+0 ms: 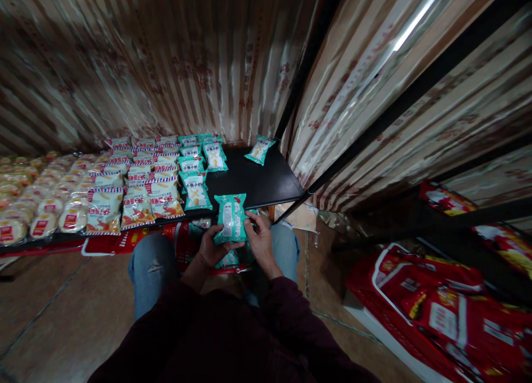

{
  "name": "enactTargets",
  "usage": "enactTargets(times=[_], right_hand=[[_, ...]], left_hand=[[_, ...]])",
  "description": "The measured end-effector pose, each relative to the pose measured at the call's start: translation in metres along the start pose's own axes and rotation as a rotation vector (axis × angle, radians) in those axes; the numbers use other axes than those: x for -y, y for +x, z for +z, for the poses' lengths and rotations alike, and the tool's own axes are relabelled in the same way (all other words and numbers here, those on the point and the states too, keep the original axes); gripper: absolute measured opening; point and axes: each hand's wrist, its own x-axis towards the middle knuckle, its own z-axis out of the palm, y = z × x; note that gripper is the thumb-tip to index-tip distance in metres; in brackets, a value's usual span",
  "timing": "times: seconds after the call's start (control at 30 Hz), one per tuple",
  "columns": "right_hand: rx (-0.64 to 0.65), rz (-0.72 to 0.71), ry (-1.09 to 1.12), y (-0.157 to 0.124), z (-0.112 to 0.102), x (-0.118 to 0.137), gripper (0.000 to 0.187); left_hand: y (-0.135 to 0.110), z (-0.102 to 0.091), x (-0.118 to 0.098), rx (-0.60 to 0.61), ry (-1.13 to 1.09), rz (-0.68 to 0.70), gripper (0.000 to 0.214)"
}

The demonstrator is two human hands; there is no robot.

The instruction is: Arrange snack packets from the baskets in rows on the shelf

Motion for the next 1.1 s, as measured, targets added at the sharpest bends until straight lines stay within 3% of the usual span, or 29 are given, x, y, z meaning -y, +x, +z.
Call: enactTargets(times=[0.27,0.43,0.53,0.67,0.83,0.93,1.1], right_hand=[[-0.027,-0.254,-0.239,0.000,-0.002,0.008,0.021],[0.003,-0.289,-0.314,-0.001,0.000,0.006,0.022],[0.033,-0.282,-0.318,-0.001,0.002,0.005,0.025],[0.073,-0.242,-0.289,-0.002,0.003,0.006,0.029],[0.097,-0.152,-0.215,-0.004,0.004,0.009,0.033],[0.134,-0.131,-0.136,-0.004,0.004,0.011,0.036],[0.212,-0.095,-0.067,-0.002,0.008,0.010,0.047]], left_hand=[[0.002,-0.011,0.002,-0.083,0.050,0.118,0.043],[-0.002,-0.002,-0.008,0.044,-0.094,0.060,0.032],[-0.003,0.004,-0.012,0.062,-0.179,0.024,0.025],[-0.003,0.005,-0.013,0.041,-0.125,0.074,0.041],[-0.001,0.002,-0.018,0.152,0.196,0.264,0.062],[-0.001,0.002,-0.023,0.132,0.351,0.326,0.071],[-0.008,0.012,-0.032,0.057,0.264,0.262,0.058]])
